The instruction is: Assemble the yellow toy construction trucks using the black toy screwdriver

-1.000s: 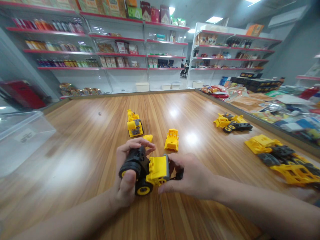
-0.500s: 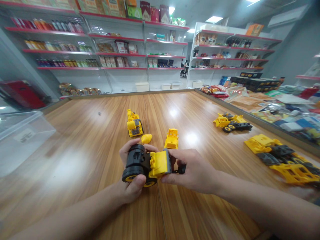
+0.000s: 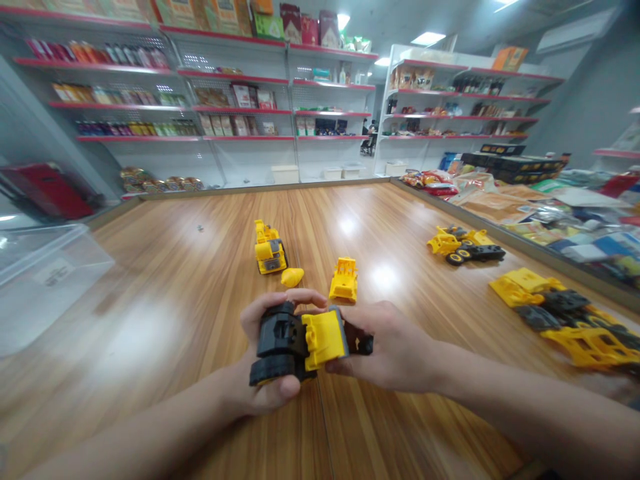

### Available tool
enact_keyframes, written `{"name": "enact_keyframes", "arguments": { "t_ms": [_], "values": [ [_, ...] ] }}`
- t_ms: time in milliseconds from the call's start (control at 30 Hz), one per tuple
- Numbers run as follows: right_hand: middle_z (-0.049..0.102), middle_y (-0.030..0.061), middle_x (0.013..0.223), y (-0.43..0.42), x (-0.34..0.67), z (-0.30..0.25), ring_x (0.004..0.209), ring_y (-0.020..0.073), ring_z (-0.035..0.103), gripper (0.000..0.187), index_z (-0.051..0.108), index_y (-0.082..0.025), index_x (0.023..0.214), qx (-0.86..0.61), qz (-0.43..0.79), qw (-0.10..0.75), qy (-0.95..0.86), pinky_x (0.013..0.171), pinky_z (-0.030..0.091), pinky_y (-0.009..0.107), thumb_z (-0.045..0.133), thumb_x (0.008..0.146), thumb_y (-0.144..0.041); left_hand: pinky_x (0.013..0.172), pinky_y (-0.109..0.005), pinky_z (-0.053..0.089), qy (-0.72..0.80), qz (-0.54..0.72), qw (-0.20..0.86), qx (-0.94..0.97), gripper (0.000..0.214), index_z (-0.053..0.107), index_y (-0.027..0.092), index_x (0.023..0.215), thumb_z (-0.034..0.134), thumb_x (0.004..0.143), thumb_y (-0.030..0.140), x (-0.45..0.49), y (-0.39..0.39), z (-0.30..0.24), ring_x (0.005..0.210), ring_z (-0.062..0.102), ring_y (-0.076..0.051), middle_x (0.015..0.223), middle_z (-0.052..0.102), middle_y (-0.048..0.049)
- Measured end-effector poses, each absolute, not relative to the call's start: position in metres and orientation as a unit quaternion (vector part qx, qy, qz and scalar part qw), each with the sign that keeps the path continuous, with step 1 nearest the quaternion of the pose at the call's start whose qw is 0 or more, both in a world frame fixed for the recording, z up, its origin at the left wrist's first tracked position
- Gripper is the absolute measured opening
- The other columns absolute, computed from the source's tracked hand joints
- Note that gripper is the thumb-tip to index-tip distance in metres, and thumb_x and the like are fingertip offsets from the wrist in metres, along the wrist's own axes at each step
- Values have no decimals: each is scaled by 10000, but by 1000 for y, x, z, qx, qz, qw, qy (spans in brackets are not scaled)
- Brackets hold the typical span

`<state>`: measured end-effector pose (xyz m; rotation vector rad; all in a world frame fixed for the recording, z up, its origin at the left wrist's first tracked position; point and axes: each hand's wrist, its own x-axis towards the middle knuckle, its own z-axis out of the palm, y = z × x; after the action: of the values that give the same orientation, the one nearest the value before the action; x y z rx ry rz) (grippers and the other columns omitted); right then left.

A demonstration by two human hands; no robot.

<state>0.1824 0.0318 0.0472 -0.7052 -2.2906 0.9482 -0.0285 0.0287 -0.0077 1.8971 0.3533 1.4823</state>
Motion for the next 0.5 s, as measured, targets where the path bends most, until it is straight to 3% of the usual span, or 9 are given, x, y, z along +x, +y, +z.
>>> {"name": "enact_keyframes", "arguments": {
  "t_ms": [133,333,500],
  "values": [
    [571,-18,734,29,182,46,607,95,502,220,598,-165,928,-262,348,275,-857,566,384,208,676,817,-338,806,-567,546,112,548,331,760,715,232,327,1333,636,778,527,-28,29,-7,1118,593,-356,1305,483,-171],
    [605,-1,797,23,179,50,647,109,533,270,594,-170,1048,-271,367,288,-842,596,421,215,660,826,-309,767,-554,558,130,654,295,685,664,284,334,1290,588,763,601,-13,27,-11,1049,621,-335,1196,564,-135],
    [592,-15,796,28,181,53,639,98,521,259,590,-175,1034,-266,372,294,-840,585,413,206,679,807,-262,752,-542,548,145,701,235,658,697,286,368,1262,520,717,735,-12,29,-11,929,632,-298,1065,586,-86]
  ]
}}
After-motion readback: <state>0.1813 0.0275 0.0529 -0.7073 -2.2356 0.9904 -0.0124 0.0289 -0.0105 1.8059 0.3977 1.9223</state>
